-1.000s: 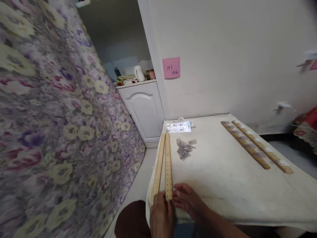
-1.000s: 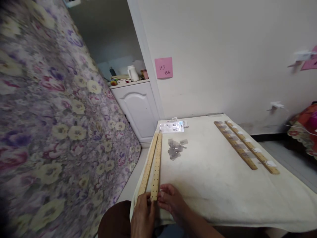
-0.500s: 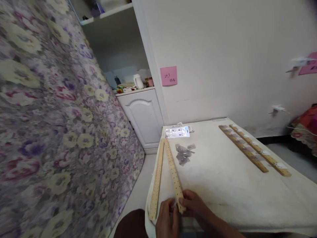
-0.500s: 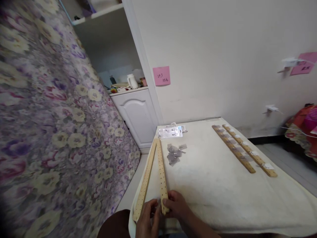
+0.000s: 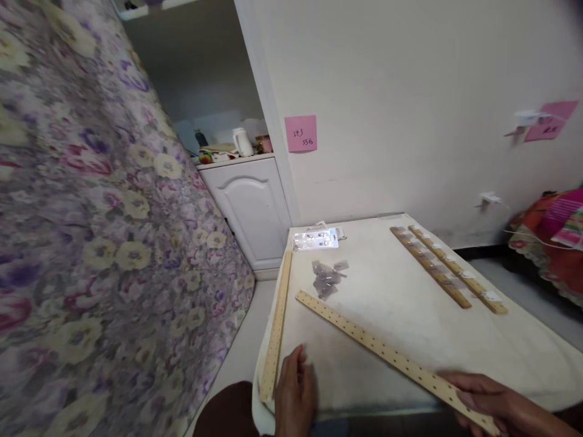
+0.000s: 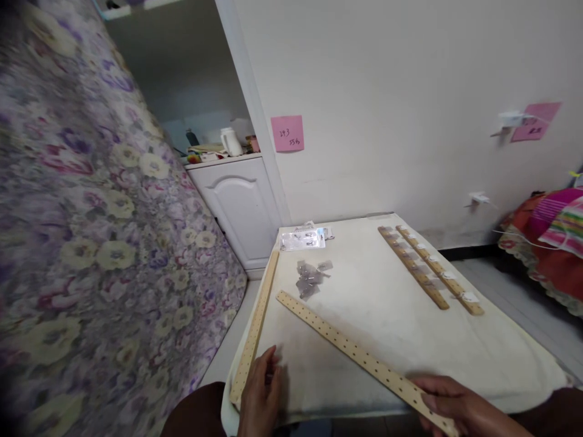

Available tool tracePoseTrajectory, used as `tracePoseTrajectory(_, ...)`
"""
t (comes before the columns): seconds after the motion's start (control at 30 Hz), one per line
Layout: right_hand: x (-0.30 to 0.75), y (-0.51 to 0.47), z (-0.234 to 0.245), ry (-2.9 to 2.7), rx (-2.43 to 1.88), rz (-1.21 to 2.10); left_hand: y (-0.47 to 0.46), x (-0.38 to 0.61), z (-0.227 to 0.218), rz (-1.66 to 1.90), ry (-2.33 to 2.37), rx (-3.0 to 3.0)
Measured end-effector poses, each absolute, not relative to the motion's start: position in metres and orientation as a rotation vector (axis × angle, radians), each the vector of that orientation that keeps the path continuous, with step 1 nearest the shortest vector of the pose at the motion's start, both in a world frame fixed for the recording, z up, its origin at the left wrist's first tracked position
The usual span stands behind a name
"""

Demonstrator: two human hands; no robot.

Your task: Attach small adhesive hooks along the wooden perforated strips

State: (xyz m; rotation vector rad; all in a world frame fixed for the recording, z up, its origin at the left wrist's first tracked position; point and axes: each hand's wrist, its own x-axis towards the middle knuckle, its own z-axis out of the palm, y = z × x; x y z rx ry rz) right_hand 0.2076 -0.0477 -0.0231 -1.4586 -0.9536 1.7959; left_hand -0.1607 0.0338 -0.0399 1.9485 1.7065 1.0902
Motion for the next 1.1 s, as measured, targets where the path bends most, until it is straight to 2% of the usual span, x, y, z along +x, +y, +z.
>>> tracePoseTrajectory(0.2, 0.25, -0.03, -0.033, -1.179, -1.634, 1.538, 0.055, -0.159, -0.052, 1.08, 1.788, 2.075)
tracePoseTrajectory(0.37, 0.273, -0.011, -0.06, -1.484, -1.763, 0.883, 0.076, -0.151, -0.059, 1.034, 1.832, 2.093)
tracePoseTrajectory(0.5, 0.277, -0.008, -0.073, -1.677, -1.818, 0.642, 0.1, -0.136, -0.061, 1.054, 1.806, 2.103)
tracePoseTrajectory(0.7, 0.278, -0.007, -0.075, -1.725, -1.868, 0.56, 0.119, -0.128, -0.059, 1.071, 1.844, 2.009)
tracePoseTrajectory(1.1, 0.304, -0.007, -0.077, -1.76, -1.857, 0.501, 0.095, -0.137, -0.068, 1.21, 1.779, 1.978)
